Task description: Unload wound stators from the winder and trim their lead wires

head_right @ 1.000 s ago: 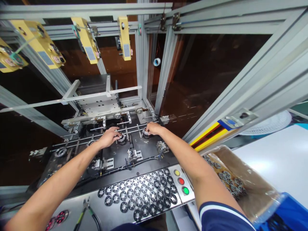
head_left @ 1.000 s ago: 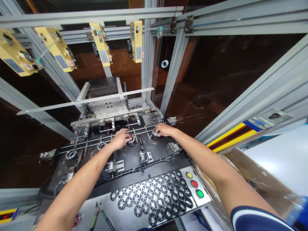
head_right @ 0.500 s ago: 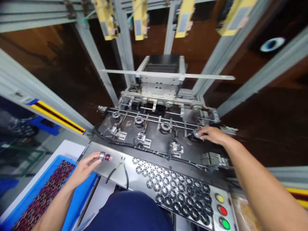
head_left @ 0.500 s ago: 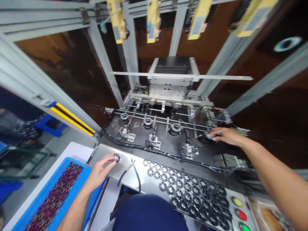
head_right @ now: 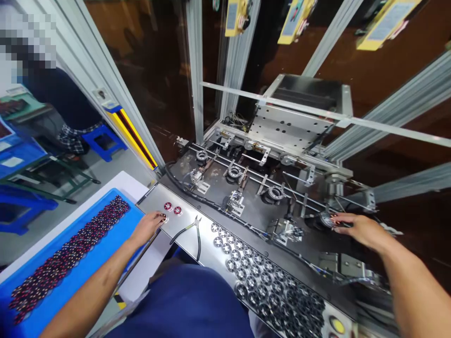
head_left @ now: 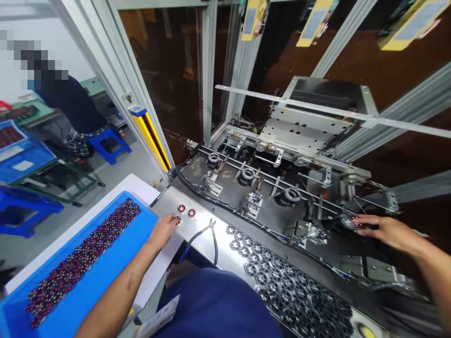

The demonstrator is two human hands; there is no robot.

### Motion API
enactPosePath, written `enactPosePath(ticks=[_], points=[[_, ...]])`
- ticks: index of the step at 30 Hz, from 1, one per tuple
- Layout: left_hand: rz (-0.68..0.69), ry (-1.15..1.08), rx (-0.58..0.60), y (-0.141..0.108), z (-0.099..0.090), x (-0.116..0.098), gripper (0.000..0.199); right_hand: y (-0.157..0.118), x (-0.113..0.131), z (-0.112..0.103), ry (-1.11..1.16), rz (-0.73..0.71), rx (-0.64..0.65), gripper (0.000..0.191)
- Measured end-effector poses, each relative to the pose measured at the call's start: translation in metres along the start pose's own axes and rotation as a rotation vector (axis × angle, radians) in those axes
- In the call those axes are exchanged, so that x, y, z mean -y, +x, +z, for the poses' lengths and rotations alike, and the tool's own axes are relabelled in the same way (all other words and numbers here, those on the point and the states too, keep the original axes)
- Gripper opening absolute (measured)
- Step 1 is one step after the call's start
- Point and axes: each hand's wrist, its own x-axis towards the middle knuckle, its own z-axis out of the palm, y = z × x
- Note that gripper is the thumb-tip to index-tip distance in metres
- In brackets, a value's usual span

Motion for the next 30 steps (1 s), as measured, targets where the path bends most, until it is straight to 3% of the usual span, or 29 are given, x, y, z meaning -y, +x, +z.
enactPosePath(ticks=[3,5,8,9,11,14,16,18,20,23,25,30], points=[[0.009,0.012,-0.002,0.005,0.003,0.002,0.023,0.005,0.008,-0.015,0.036,-0.014,0.105,0.054],[0.012,0.006,-0.011,0.006,0.005,0.003,0.023,0.004,0.028,-0.023,0.025,-0.013,0.064,0.057],[0.021,-0.014,-0.028,0.005,0.007,0.004,0.022,-0.010,0.103,-0.011,0.035,-0.069,-0.038,0.053],[0.024,-0.020,-0.034,0.005,0.007,0.004,0.021,-0.019,0.140,0.002,0.066,-0.130,-0.032,0.046],[0.024,-0.027,-0.048,0.005,0.006,0.006,0.022,-0.039,0.222,0.040,0.160,-0.310,0.132,0.031],[0.036,-0.025,-0.074,0.009,0.000,0.009,0.053,-0.062,0.335,0.117,0.186,-0.486,0.333,0.014],[0.075,-0.023,-0.072,0.015,-0.005,0.010,0.085,-0.067,0.389,0.165,0.157,-0.533,0.422,0.008],[0.129,-0.025,-0.051,0.022,-0.008,0.008,0.103,-0.068,0.421,0.199,0.124,-0.551,0.474,0.013],[0.176,-0.031,-0.031,0.027,-0.007,0.004,0.104,-0.067,0.436,0.216,0.101,-0.549,0.486,0.016],[0.219,-0.043,-0.024,0.031,0.001,-0.003,0.093,-0.071,0.426,0.210,0.098,-0.541,0.456,0.015],[0.233,-0.052,-0.029,0.032,0.008,-0.007,0.083,-0.082,0.399,0.191,0.107,-0.517,0.414,0.015],[0.221,-0.064,-0.081,0.027,0.020,-0.016,0.060,-0.124,0.307,0.136,0.066,-0.322,0.286,0.019]])
